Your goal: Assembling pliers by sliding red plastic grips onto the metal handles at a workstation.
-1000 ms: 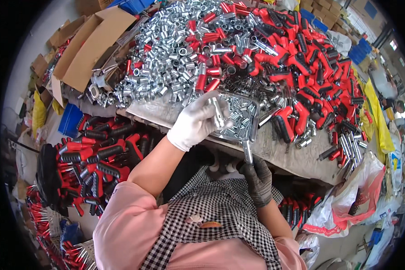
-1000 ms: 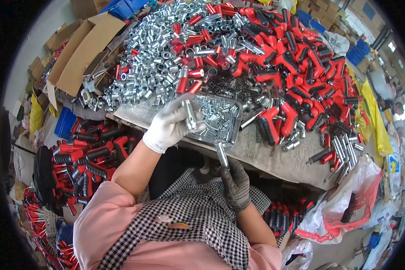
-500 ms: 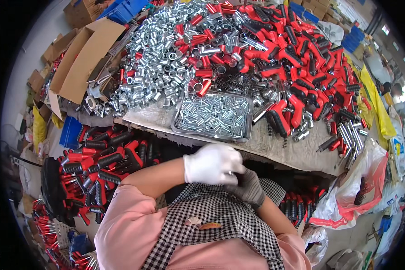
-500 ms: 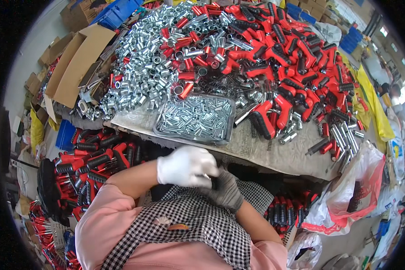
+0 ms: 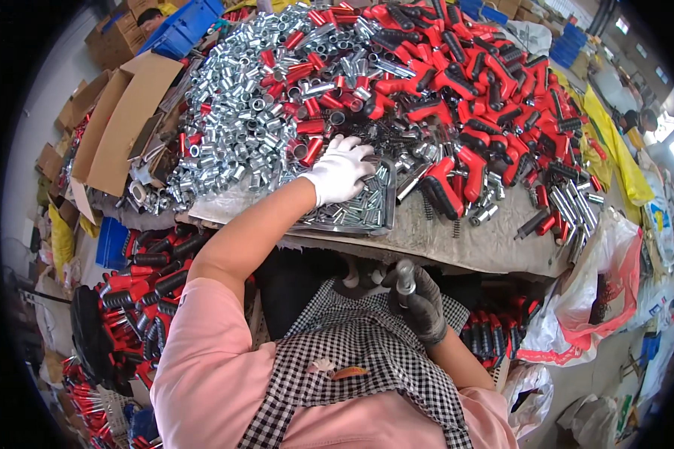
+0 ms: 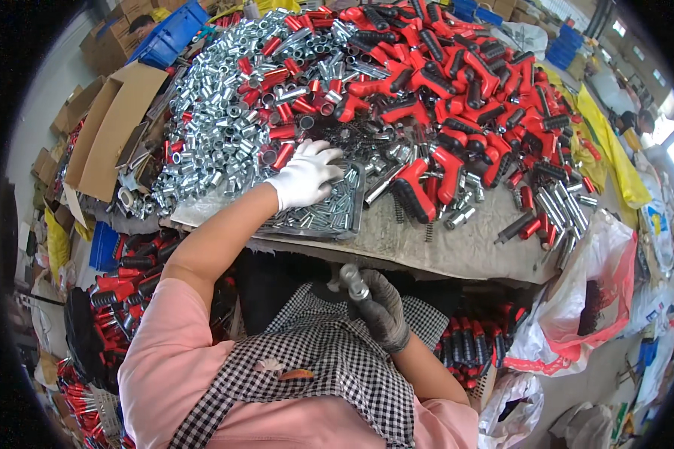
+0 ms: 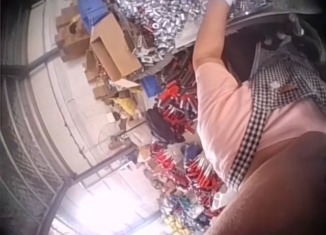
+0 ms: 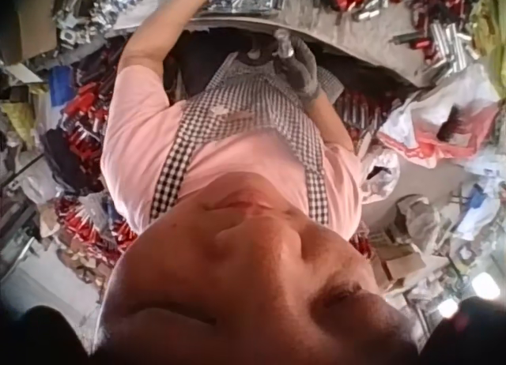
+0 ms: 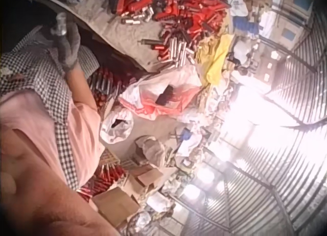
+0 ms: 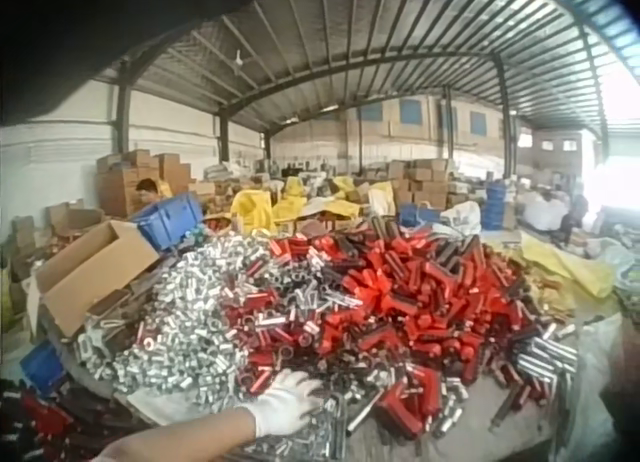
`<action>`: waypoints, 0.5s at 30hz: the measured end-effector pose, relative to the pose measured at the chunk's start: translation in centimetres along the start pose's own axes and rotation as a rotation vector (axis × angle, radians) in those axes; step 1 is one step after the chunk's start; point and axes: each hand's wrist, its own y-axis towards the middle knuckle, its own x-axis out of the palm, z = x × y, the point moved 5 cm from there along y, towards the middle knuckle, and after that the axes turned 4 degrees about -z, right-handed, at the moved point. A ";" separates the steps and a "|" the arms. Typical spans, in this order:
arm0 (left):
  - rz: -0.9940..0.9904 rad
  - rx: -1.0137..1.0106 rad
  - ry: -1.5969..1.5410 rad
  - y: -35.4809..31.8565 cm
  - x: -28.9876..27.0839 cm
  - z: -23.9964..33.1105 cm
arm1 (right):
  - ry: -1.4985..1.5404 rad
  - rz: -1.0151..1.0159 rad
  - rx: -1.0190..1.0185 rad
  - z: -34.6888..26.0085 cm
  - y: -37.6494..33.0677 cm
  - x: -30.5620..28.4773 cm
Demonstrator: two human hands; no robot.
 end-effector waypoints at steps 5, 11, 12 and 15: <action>0.271 -0.008 -0.250 -0.7 -1.7 -0.4 | -0.864 0.362 -0.147 -3.2 0.4 -4.8; 0.151 -0.108 -0.583 -4.4 -6.2 1.4 | -0.257 0.260 0.178 -6.5 -0.8 -2.1; 0.094 -0.094 -0.628 -5.2 -6.8 2.0 | -0.233 0.207 0.209 -6.2 -1.6 -1.7; -0.074 0.031 -0.748 -7.0 -7.3 3.6 | -0.365 0.136 0.151 -5.4 -2.1 -3.3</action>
